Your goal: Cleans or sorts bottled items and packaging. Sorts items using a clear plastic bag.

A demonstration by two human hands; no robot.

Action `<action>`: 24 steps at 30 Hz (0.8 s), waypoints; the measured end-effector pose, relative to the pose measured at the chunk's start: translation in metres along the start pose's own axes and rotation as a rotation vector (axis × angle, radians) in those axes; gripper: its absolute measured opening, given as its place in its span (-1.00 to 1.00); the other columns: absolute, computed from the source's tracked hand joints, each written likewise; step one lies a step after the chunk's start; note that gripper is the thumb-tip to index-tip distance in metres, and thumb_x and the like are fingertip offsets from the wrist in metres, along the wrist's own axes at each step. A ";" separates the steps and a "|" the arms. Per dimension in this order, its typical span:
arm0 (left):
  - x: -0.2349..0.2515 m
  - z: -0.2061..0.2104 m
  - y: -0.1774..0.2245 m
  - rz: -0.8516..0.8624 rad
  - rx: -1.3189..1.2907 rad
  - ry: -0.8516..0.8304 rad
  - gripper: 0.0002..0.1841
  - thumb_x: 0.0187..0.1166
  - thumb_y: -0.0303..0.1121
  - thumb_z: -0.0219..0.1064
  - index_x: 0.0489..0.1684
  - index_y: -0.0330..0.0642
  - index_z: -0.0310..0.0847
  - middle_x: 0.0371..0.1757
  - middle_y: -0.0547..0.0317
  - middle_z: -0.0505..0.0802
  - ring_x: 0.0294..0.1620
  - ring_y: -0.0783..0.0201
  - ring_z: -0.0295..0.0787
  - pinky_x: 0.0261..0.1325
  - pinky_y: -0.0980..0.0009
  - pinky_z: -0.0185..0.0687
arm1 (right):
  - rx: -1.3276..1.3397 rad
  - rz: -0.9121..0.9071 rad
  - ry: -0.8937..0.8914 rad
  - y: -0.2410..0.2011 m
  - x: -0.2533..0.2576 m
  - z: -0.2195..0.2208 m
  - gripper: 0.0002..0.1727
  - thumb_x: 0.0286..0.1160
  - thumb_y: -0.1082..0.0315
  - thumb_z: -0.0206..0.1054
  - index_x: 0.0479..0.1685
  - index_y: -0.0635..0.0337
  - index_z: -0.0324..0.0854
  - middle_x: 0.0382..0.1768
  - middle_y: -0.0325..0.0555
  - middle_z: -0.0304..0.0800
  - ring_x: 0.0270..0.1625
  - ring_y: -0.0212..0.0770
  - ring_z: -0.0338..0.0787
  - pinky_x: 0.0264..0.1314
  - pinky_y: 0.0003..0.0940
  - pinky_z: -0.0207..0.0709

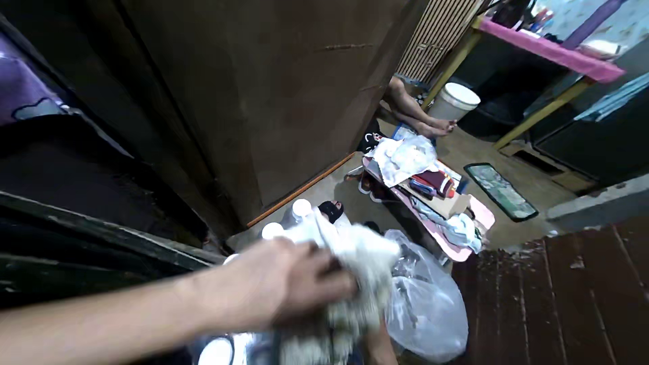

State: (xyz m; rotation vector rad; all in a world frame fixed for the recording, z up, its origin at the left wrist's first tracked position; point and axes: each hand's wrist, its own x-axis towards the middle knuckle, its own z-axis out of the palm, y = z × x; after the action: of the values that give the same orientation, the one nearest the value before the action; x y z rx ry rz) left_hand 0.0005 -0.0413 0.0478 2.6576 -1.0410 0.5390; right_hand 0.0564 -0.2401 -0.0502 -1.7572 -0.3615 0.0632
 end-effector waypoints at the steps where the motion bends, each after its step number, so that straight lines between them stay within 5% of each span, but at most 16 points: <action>1: -0.003 -0.007 -0.016 -0.127 -0.002 -0.025 -0.68 0.37 -0.12 0.44 0.06 0.08 0.71 -0.23 0.16 0.77 -0.44 0.13 0.77 -0.62 0.16 0.62 | -0.018 0.005 0.054 -0.007 -0.012 0.008 -0.58 0.40 0.45 0.28 0.15 0.66 0.58 0.01 0.17 0.79 0.08 -0.43 0.75 0.23 -0.54 0.60; 4: -0.013 -0.021 -0.049 -0.533 -0.037 -0.091 -0.60 0.42 -0.15 0.38 0.21 -0.05 0.62 -0.08 0.17 0.81 -0.33 0.10 0.81 -0.43 -0.06 0.69 | -0.020 -0.057 0.120 -0.008 -0.020 0.027 -0.63 0.46 0.33 0.36 0.13 0.41 0.72 0.07 0.11 0.82 0.17 -0.27 0.77 0.28 -0.36 0.61; 6: -0.019 -0.018 -0.042 -0.601 -0.052 -0.081 -0.56 0.39 -0.10 0.37 0.22 -0.04 0.59 -0.12 0.20 0.80 -0.33 0.13 0.79 -0.42 -0.05 0.68 | -0.015 -0.073 0.114 -0.005 -0.021 0.031 -0.65 0.45 0.33 0.38 0.13 0.37 0.74 0.05 0.08 0.83 0.16 -0.24 0.78 0.27 -0.33 0.63; 8: -0.021 -0.012 -0.007 -0.485 -0.099 -0.106 -0.53 0.31 -0.04 0.42 0.19 0.01 0.62 -0.16 0.20 0.79 -0.44 0.14 0.76 -0.54 0.02 0.67 | -0.011 -0.056 0.087 -0.002 -0.023 0.027 -0.60 0.41 0.37 0.31 0.17 0.44 0.69 0.07 0.09 0.80 0.18 -0.29 0.75 0.32 -0.38 0.61; 10: -0.016 -0.018 0.035 -0.322 -0.292 -0.242 -0.58 0.44 -0.14 0.43 0.23 -0.07 0.62 -0.18 -0.07 0.79 -0.48 -0.09 0.77 -0.59 -0.06 0.61 | -0.046 -0.059 0.065 0.002 -0.021 0.020 -0.55 0.44 0.36 0.26 0.19 0.59 0.64 0.15 0.26 0.77 0.25 -0.18 0.74 0.39 -0.31 0.56; 13: -0.007 -0.016 0.056 -0.088 -0.421 -0.390 -0.76 0.63 -0.24 0.28 0.08 -0.16 0.69 -0.28 -0.17 0.79 -0.46 -0.19 0.76 -0.56 -0.05 0.59 | 0.021 -0.094 0.167 0.005 0.002 0.018 -0.61 0.42 0.18 0.45 0.05 0.32 0.76 0.04 0.02 0.84 0.12 -0.28 0.81 0.22 -0.36 0.71; 16: 0.017 0.004 0.011 0.099 -0.231 -0.211 -0.88 0.64 -0.37 0.21 -0.04 -0.04 0.64 -0.38 0.00 0.72 -0.54 -0.03 0.66 -0.67 0.12 0.45 | 0.035 -0.214 0.075 0.021 0.044 -0.006 -0.62 0.42 0.25 0.45 0.01 0.44 0.72 -0.02 0.05 0.85 0.06 -0.38 0.80 0.22 -0.49 0.65; 19: 0.066 0.012 -0.057 0.015 -0.098 0.046 -0.62 0.35 0.00 0.38 0.06 0.08 0.66 -0.33 0.28 0.68 -0.56 0.27 0.64 -0.72 0.29 0.47 | 0.126 -0.472 0.085 0.076 0.091 -0.032 -0.66 0.43 0.51 0.30 -0.09 0.80 0.57 -0.18 0.18 0.84 -0.07 -0.51 0.79 0.04 -0.72 0.61; 21: 0.100 0.012 -0.096 -0.101 0.037 0.134 -0.60 0.37 0.04 0.29 0.05 0.05 0.69 -0.32 0.36 0.70 -0.58 0.36 0.64 -0.72 0.32 0.51 | 0.128 -0.153 0.126 0.027 0.087 -0.050 -0.50 0.48 0.45 0.31 0.30 0.72 0.43 0.14 0.04 0.74 0.19 -0.68 0.66 0.32 -0.75 0.47; 24: 0.143 0.019 -0.150 -0.245 0.244 0.185 -0.66 0.57 -0.03 0.13 -0.01 -0.04 0.66 -0.33 0.29 0.71 -0.59 0.27 0.66 -0.69 0.24 0.48 | 0.010 -0.289 0.189 0.020 0.147 -0.064 -0.53 0.48 0.19 0.42 0.15 0.46 0.66 0.10 0.00 0.81 0.23 -0.49 0.73 0.36 -0.53 0.59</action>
State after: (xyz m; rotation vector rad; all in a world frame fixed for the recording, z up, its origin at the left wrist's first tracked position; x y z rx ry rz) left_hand 0.2065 -0.0264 0.0779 2.8187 -0.6210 0.8864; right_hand 0.2155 -0.2631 -0.0322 -1.6686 -0.4714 -0.3054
